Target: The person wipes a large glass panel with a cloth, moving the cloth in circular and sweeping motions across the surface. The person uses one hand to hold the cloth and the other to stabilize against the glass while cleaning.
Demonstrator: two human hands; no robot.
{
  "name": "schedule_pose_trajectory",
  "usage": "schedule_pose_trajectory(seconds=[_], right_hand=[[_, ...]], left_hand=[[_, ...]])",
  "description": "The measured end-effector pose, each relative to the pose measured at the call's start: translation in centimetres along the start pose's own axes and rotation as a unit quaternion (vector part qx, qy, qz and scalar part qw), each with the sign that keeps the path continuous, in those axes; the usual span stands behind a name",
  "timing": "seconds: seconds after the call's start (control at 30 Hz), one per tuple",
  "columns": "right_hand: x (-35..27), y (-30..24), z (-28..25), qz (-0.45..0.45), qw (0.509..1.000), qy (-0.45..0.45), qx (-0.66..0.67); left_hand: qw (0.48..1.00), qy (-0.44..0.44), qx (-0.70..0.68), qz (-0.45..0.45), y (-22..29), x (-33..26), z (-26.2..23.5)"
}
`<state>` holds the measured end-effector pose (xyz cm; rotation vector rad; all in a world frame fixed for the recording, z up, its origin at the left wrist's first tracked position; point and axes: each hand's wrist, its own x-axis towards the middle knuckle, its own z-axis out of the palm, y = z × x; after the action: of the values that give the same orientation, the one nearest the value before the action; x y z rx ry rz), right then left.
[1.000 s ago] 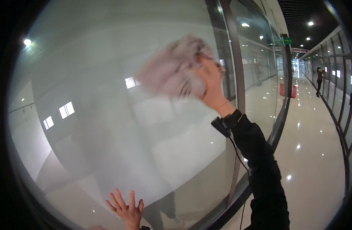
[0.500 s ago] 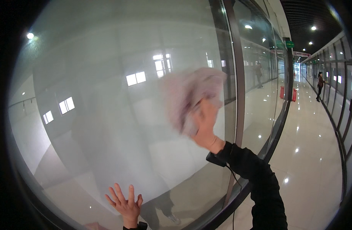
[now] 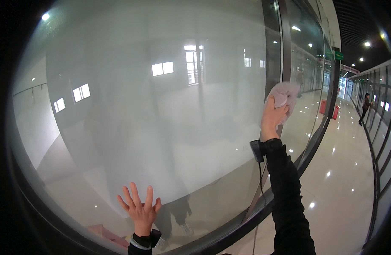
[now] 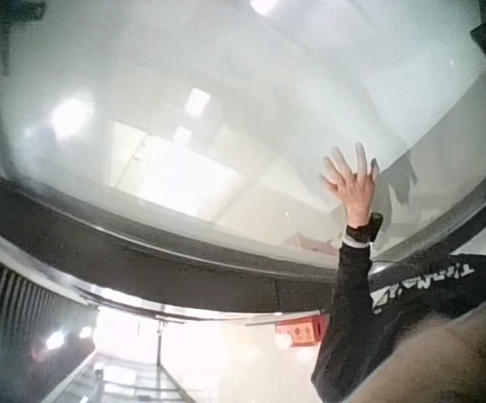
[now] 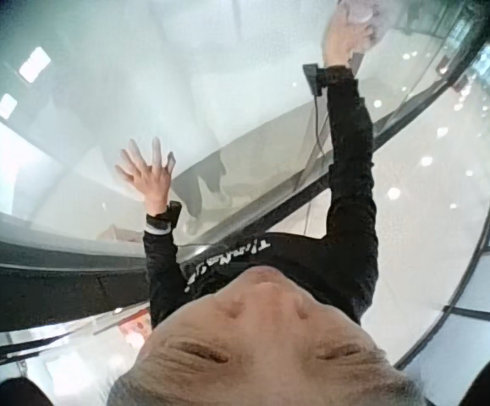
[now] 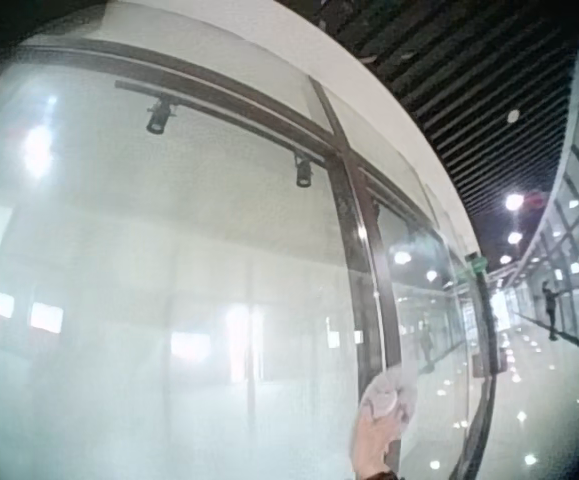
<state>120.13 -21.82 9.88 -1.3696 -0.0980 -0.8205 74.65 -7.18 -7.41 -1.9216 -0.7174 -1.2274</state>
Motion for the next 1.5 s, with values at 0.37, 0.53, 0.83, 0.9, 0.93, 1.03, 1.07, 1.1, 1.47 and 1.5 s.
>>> schedule_pose_trajectory(seconds=[0.37, 0.53, 0.83, 0.9, 0.93, 1.03, 1.07, 1.1, 1.47, 1.5], right_hand=[[-16.1, 4.7, -6.6, -0.713, 0.628, -0.295, 0.097], [-9.6, 9.4, -3.9, -0.363, 0.927, -0.06, 0.071], [-16.6, 6.8, -4.5, 0.002, 0.954, -0.022, 0.298], [-20.9, 5.4, -6.5, -0.197, 0.946, -0.107, 0.233], [-22.2, 5.4, -7.9, -0.392, 0.904, -0.162, 0.049], [-22.9, 6.0, -9.1, -0.613, 0.72, -0.311, 0.09], [-22.0, 6.4, -9.3, -0.594, 0.737, -0.312, 0.08], [-20.5, 6.7, -9.2, -0.573, 0.748, -0.331, 0.052], [-14.5, -7.0, -2.3, -0.257, 0.961, -0.042, 0.095], [-16.4, -7.9, -2.8, -0.351, 0.925, -0.055, 0.132]], left_hand=[[0.999, 0.033, 0.001, 0.01, -0.4, 0.4, 0.4], [1.0, 0.013, 0.004, 0.003, -0.3, 0.6, -0.1], [1.0, 0.022, 0.0, 0.001, 0.1, 1.5, -0.2], [1.0, 0.025, -0.001, 0.003, 0.0, 1.5, -0.2], [1.0, 0.026, -0.002, 0.005, -0.2, 1.5, -0.3], [1.0, 0.001, -0.02, 0.008, -0.3, 1.3, -0.6], [0.999, 0.011, -0.036, 0.001, -0.3, 1.2, -0.7], [1.0, -0.003, -0.015, 0.004, -0.3, 1.0, -0.7], [1.0, 0.024, 0.005, 0.004, 0.6, -0.6, 0.4], [1.0, 0.025, 0.0, 0.011, 0.5, -0.9, 0.5]])
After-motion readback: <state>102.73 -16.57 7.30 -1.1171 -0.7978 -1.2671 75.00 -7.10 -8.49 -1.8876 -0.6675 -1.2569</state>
